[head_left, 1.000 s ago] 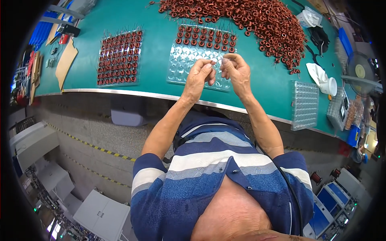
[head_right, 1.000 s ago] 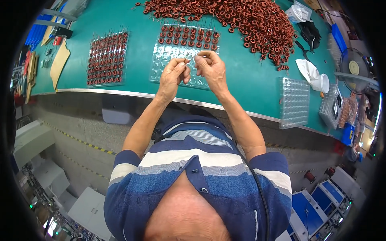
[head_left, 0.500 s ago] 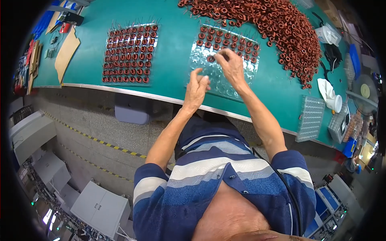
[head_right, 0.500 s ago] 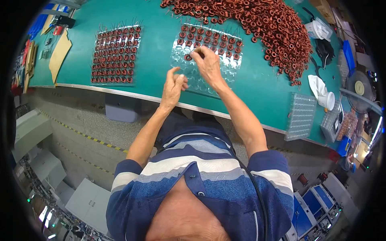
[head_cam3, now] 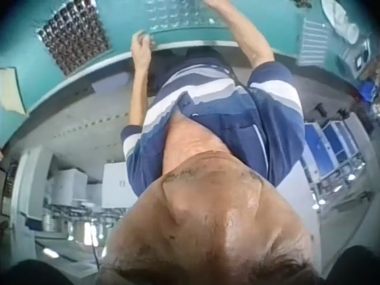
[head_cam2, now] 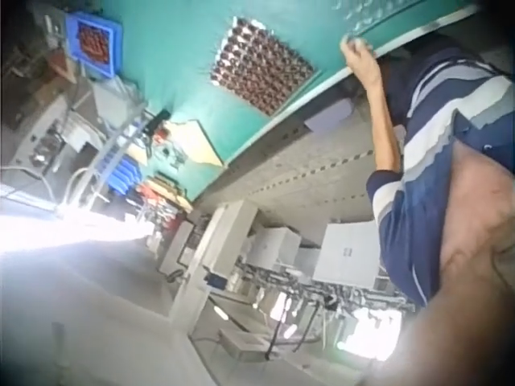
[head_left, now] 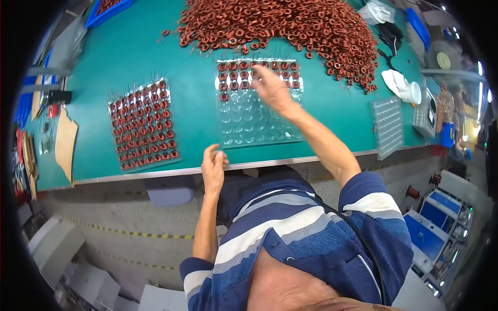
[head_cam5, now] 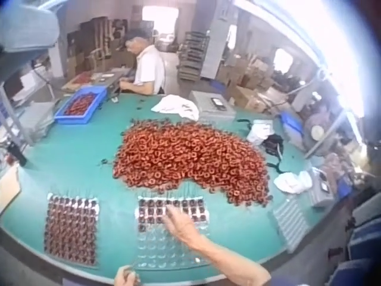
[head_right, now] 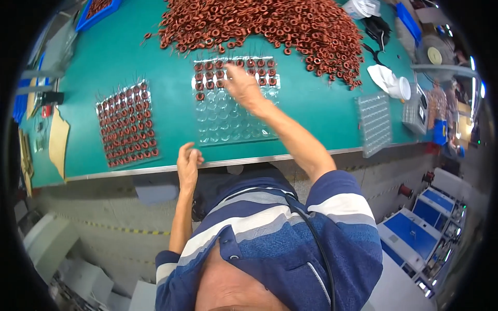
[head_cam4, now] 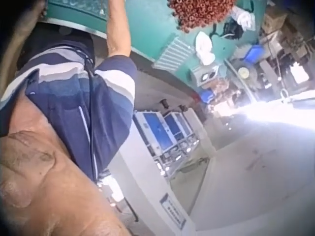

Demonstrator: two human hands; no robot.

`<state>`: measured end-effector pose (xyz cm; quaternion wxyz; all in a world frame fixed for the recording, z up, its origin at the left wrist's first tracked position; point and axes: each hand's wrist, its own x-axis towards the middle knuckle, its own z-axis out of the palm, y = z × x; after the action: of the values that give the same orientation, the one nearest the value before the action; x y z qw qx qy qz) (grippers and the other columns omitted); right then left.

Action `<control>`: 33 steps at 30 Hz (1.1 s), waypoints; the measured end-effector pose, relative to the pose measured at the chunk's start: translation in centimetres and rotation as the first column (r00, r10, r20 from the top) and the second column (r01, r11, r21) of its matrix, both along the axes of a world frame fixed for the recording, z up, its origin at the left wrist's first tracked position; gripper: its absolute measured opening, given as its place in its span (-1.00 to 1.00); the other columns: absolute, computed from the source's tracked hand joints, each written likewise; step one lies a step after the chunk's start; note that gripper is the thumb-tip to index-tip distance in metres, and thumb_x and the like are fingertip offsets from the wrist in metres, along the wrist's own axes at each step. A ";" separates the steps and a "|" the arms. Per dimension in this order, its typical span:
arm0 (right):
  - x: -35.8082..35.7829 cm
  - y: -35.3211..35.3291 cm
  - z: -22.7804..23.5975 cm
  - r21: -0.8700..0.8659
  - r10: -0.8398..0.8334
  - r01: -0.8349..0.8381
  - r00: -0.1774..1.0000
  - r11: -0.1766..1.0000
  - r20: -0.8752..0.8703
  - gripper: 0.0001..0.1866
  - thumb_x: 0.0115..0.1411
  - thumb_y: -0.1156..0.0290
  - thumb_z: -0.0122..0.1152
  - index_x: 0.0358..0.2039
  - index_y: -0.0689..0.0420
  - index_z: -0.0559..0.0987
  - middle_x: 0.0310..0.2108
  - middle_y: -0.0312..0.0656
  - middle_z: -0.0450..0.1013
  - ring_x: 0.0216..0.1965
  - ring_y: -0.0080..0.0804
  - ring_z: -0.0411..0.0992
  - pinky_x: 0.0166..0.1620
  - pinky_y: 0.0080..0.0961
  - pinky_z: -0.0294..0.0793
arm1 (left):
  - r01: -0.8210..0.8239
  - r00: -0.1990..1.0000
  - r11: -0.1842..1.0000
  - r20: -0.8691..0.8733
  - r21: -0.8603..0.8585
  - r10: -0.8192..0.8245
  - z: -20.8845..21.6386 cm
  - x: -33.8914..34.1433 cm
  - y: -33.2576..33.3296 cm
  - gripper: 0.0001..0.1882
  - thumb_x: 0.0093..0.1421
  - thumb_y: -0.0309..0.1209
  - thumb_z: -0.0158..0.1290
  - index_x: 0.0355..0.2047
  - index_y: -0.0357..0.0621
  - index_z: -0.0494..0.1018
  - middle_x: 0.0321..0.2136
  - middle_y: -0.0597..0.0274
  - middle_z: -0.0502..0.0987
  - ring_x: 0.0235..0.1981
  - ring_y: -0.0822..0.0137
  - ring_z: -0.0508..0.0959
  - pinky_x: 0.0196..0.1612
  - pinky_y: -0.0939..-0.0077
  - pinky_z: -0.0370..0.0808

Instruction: Picking up small toroidal electronic components from a pile and organizing them into a transparent plastic sorting tray.

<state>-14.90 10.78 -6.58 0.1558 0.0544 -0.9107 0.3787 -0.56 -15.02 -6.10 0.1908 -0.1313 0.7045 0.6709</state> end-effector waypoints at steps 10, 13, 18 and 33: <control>-5.1 26.2 3.3 0.547 -0.553 0.484 0.832 0.683 -0.046 -0.52 0.15 0.33 0.14 0.09 0.12 0.36 -0.19 0.11 0.36 -0.16 0.11 0.39 -0.12 -0.10 0.44 | -0.034 0.999 0.991 0.036 -0.128 0.039 0.6 4.9 -0.1 -0.75 0.26 -0.49 -0.09 -0.09 -0.33 0.38 -0.50 0.18 0.50 -0.55 0.48 0.49 -0.49 0.59 0.43; -5.3 30.3 0.9 0.558 -0.425 0.441 0.890 0.703 -0.168 -0.75 0.21 0.46 -0.01 -0.09 0.15 0.41 -0.31 0.06 0.41 -0.27 0.08 0.44 -0.26 -0.10 0.47 | -0.028 0.999 0.995 0.035 -0.096 0.031 1.0 6.7 0.4 -0.73 0.27 -0.46 -0.08 -0.06 -0.32 0.39 -0.48 0.20 0.52 -0.51 0.48 0.51 -0.45 0.61 0.45; -6.1 31.1 2.9 0.151 -0.323 0.332 0.943 0.931 -0.083 -0.93 0.22 0.50 0.05 -0.34 0.21 0.48 -0.48 0.00 0.45 -0.43 -0.05 0.44 -0.33 -0.27 0.45 | -0.066 0.998 0.992 0.009 -0.111 0.067 2.0 7.9 1.7 -0.73 0.28 -0.45 -0.08 -0.06 -0.32 0.38 -0.47 0.21 0.52 -0.50 0.49 0.51 -0.44 0.62 0.45; 0.6 27.6 18.8 -0.361 -0.033 0.062 0.996 0.930 0.086 -0.79 0.23 0.39 0.04 -0.30 0.29 0.52 -0.47 -0.25 0.49 -0.46 -0.56 0.41 -0.35 -0.61 0.40 | 0.202 0.949 0.965 -0.275 0.165 -0.152 7.3 -3.4 17.7 -0.60 0.27 -0.39 -0.04 0.08 -0.31 0.25 -0.27 0.16 0.47 -0.35 0.41 0.52 -0.30 0.55 0.47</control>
<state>-14.29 38.36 12.22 0.1364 -0.0125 -0.8313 0.5386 -3.97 2.72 1.23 0.1682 0.0408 0.6646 0.7269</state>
